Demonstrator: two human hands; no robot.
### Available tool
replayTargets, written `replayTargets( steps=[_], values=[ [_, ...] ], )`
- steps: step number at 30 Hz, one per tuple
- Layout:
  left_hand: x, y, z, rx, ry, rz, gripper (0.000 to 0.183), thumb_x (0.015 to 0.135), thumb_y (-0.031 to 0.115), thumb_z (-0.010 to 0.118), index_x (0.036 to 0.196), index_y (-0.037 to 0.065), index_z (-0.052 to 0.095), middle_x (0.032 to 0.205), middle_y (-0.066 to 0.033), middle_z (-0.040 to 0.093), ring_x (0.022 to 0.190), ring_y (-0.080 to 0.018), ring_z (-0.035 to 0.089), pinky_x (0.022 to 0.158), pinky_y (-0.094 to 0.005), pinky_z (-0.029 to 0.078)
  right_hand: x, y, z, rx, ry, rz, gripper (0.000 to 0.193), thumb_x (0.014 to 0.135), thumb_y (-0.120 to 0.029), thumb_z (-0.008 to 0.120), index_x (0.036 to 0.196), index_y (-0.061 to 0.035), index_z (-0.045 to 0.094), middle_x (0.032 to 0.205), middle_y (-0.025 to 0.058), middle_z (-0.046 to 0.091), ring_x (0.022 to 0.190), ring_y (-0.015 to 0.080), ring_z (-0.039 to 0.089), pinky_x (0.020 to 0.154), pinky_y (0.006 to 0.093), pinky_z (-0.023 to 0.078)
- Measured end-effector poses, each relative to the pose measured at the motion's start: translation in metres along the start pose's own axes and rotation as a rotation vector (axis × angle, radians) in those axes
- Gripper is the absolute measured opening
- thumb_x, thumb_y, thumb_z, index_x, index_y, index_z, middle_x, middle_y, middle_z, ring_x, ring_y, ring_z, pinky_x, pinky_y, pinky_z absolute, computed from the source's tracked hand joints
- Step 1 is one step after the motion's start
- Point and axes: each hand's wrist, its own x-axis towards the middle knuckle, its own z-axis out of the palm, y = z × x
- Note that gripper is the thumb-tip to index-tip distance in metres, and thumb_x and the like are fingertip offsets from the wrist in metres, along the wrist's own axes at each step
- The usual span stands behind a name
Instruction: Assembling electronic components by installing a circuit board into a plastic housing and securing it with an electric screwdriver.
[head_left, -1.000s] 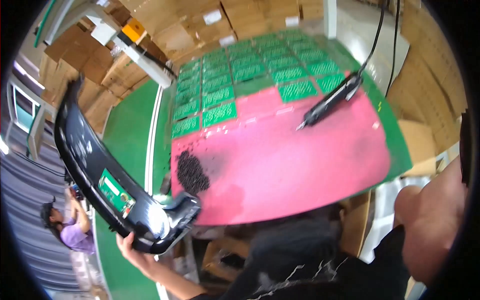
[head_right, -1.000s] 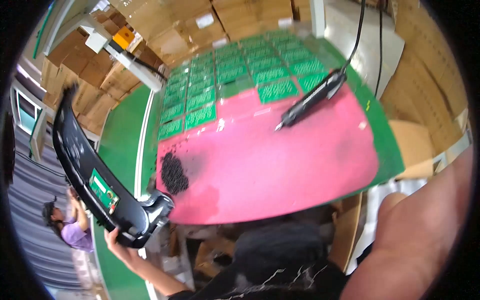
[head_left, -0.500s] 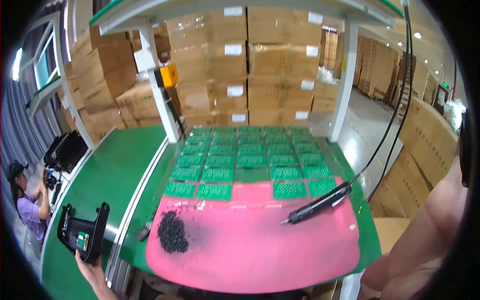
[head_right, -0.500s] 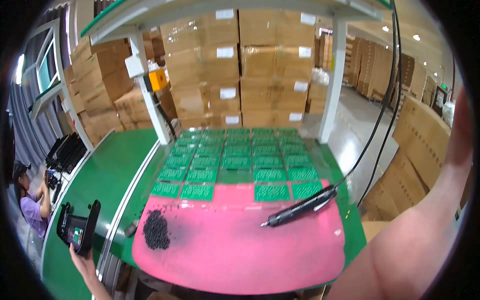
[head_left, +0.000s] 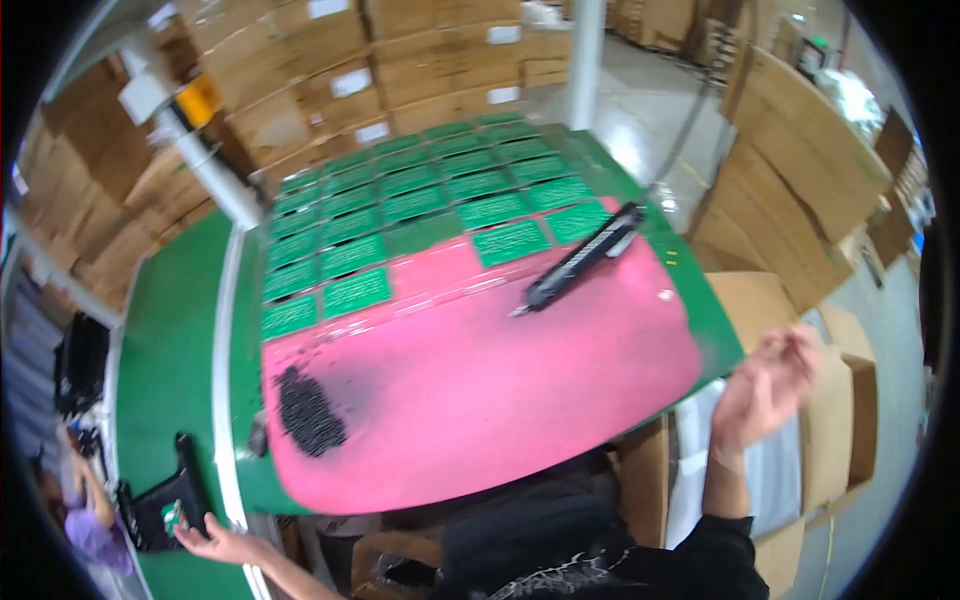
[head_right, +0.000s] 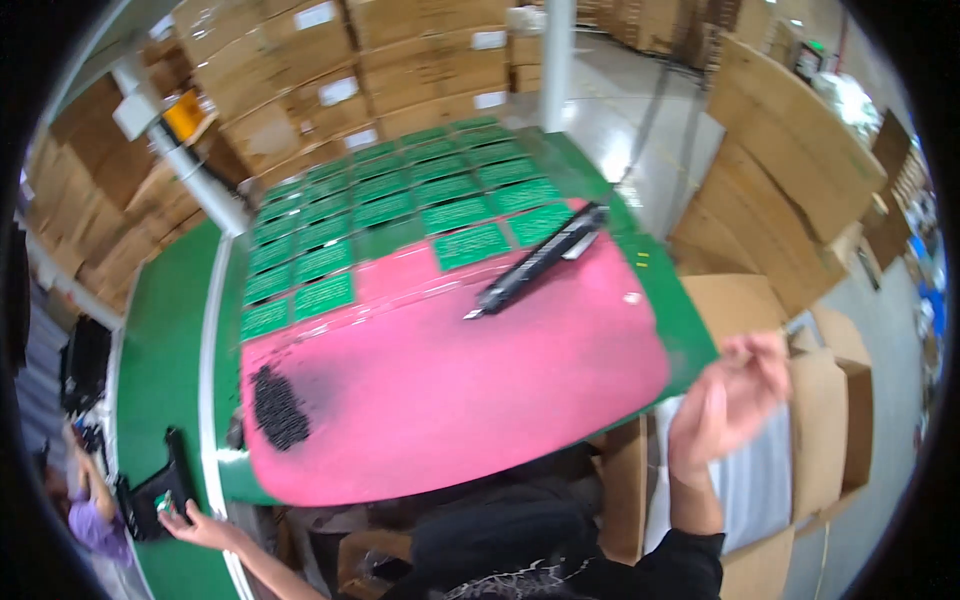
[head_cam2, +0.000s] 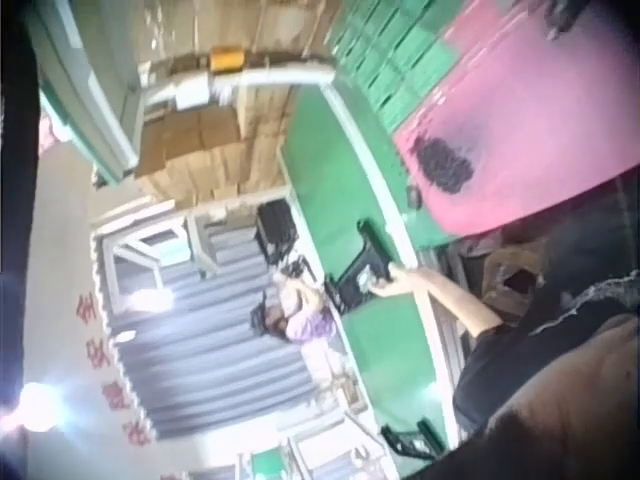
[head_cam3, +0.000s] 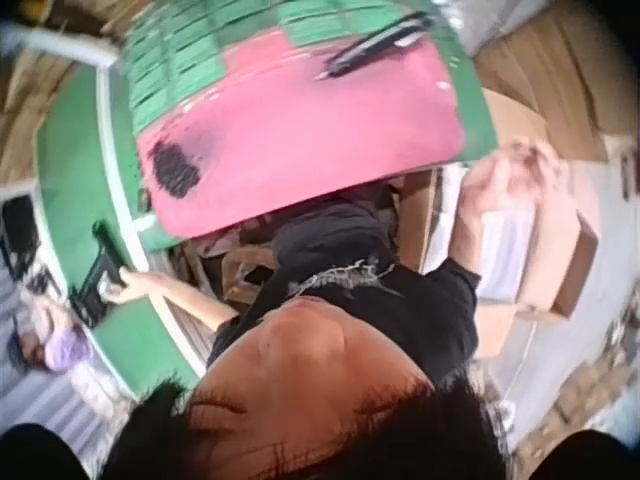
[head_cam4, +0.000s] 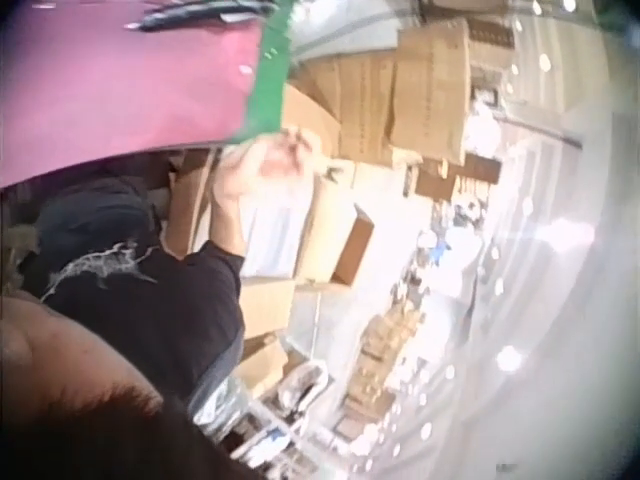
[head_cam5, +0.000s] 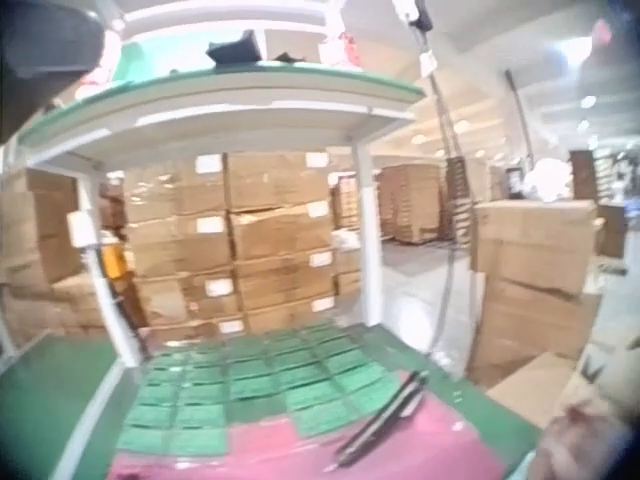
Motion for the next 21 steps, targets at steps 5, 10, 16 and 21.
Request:
replayTargets(
  steps=[5, 10, 16, 21],
  values=[
    [-0.034, 0.013, 0.020, -0.323, -0.365, -0.160, 0.026, 0.098, 0.002, 0.050, 0.122, -0.004, 0.057, 0.121, -0.0121, 0.061, 0.113, -0.0200, 0.056, 0.099, -0.0318, 0.042, -0.076, 0.104, -0.202, -0.684, 0.490, 0.483, 0.037, 0.091, -0.001, 0.055, 0.128, -0.0007, 0.048, 0.121, 0.0104, 0.054, 0.101, 0.0168, 0.052, 0.092, 0.0284, 0.043],
    [-0.106, 0.107, 0.041, -0.780, -0.947, 0.105, 0.012, 0.095, 0.008, 0.057, 0.099, -0.003, 0.061, 0.087, -0.0143, 0.060, 0.075, -0.0237, 0.057, 0.068, -0.0363, 0.050, -0.230, 0.082, -0.336, -1.741, -0.017, 0.949, 0.091, 0.078, -0.037, 0.076, 0.149, -0.0012, 0.031, 0.153, 0.0216, 0.035, 0.142, 0.0403, 0.030, 0.116, 0.0504, 0.025],
    [-0.160, 0.197, 0.048, -1.048, -1.304, 0.436, 0.008, 0.088, -0.004, 0.056, 0.085, -0.005, 0.064, 0.080, -0.0151, 0.063, 0.073, -0.0292, 0.058, 0.069, -0.0411, 0.050, -0.313, 0.034, -0.335, -1.618, -0.177, 1.236, 0.093, 0.076, -0.065, 0.069, 0.151, -0.0176, 0.039, 0.161, 0.0190, 0.022, 0.147, 0.0441, 0.017, 0.115, 0.0590, 0.018],
    [-0.188, 0.223, 0.042, -1.147, -1.567, 0.441, 0.008, 0.088, 0.000, 0.059, 0.087, -0.004, 0.065, 0.080, -0.0162, 0.064, 0.071, -0.0309, 0.059, 0.070, -0.0420, 0.051, -0.304, 0.037, -0.308, -1.675, -0.193, 1.182, 0.093, 0.071, -0.064, 0.074, 0.149, -0.0245, 0.042, 0.160, 0.0187, 0.023, 0.148, 0.0415, 0.018, 0.113, 0.0638, 0.017]
  ],
)
